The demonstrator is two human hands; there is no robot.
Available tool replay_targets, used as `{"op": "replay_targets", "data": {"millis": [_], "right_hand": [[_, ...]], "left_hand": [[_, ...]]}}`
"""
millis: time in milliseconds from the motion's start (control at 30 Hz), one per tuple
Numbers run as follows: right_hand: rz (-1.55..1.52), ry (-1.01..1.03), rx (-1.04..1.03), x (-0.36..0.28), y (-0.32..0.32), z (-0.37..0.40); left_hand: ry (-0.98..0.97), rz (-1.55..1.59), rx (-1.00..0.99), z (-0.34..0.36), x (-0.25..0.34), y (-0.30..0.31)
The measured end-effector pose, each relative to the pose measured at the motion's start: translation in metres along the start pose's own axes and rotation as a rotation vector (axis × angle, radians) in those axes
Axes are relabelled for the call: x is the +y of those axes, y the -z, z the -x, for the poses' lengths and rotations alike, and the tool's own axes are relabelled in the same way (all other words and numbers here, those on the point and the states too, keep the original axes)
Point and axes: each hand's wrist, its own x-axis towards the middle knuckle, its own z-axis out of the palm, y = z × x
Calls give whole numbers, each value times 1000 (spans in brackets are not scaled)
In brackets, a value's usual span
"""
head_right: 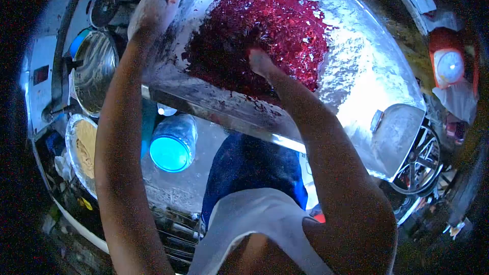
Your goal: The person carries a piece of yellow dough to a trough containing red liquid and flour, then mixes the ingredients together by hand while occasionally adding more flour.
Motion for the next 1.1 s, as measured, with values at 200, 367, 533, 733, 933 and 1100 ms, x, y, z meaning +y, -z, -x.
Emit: {"op": "replay_targets", "data": {"millis": [200,367,533,733,933,1100], "right_hand": [[-172,-147,-23,-10,70,-17],[2,-64,-108,-49,77,-91],[-119,-85,-202,-60,-18,-44],[-154,-104,-136,-4,-3,46],[-47,-412,-107,103,63,27],[410,-145,-380,138,87,-11]], "left_hand": [[-102,-32,64,-5,-10,-11],[2,-38,15,-4,-1,-5],[-95,-93,27,0,-11,-3],[-44,-52,12,-1,-7,-6],[-28,-86,-16,0,-2,0],[-94,-81,-5,-2,-10,-2]]}}
